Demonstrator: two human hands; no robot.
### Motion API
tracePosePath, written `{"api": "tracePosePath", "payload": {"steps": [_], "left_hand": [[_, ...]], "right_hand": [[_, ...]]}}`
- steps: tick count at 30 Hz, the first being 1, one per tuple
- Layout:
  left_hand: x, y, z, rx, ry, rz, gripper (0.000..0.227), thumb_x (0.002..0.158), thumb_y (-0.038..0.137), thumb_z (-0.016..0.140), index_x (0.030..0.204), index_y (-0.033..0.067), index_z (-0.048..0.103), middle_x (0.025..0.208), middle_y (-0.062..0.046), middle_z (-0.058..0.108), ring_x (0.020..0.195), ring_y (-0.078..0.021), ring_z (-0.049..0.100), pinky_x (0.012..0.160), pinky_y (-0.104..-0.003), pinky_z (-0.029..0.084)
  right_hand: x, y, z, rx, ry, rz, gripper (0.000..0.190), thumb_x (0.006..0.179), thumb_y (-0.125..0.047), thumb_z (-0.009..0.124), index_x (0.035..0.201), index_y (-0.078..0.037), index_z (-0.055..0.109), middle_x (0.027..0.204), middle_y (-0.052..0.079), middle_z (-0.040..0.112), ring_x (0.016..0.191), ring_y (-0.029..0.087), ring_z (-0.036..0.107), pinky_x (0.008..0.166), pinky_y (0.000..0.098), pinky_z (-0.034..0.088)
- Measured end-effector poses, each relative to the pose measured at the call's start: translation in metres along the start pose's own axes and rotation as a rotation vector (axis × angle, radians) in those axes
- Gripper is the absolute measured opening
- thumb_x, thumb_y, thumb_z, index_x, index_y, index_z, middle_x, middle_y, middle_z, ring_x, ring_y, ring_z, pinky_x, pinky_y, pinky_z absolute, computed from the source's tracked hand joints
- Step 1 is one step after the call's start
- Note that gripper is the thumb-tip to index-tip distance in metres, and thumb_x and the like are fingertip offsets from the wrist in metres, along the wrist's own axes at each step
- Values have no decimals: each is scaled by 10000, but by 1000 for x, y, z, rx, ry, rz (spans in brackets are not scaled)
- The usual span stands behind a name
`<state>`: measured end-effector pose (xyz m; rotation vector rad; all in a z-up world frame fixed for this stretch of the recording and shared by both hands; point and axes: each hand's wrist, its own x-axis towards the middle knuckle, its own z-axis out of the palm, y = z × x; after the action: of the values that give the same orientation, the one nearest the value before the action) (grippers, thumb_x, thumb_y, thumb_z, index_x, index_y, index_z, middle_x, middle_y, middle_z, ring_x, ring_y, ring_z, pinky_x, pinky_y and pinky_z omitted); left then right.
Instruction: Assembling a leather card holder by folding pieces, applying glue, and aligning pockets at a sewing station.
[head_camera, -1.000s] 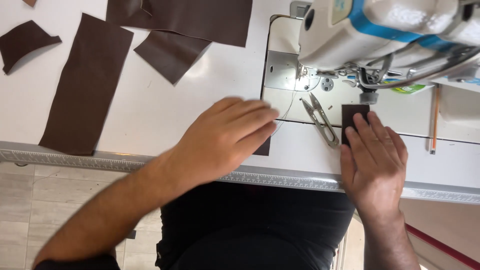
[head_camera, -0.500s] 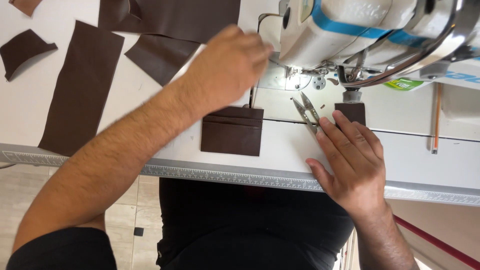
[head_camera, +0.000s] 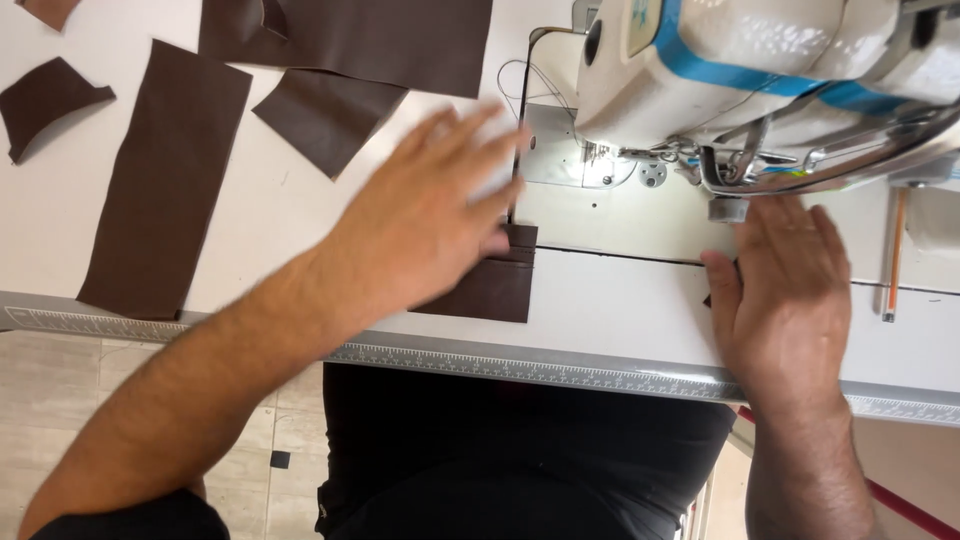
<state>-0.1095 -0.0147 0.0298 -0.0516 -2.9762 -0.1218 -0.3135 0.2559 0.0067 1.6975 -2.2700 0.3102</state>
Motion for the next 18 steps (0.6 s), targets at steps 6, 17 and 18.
{"api": "tracePosePath", "payload": {"steps": [6,17,18], "left_hand": [[-22,-4,15,-28,-142,-81,1069,894,879,375,1537,24,389,1652,-215,272,1520,-377,234,1230,-587,156],[-46,22,5,-254,177,32,594,771,348,875,1204,21,632,1291,-178,566,1172,-343,570,975,-509,498],[-43,21,7,-309,212,30,525,772,265,867,1158,6,624,1266,-195,537,1156,-366,557,961,-527,497]], "right_hand": [[15,-14,-5,-60,130,-41,517,1189,-266,487,1246,210,681,1338,345,715,1261,501,673,1108,537,500],[10,-17,0,73,242,-167,376,1096,-196,614,1045,158,730,1068,302,745,1083,497,717,995,565,554],[14,-18,-1,88,239,-179,373,1098,-192,604,1049,158,724,1083,303,740,1071,496,708,979,560,551]]}}
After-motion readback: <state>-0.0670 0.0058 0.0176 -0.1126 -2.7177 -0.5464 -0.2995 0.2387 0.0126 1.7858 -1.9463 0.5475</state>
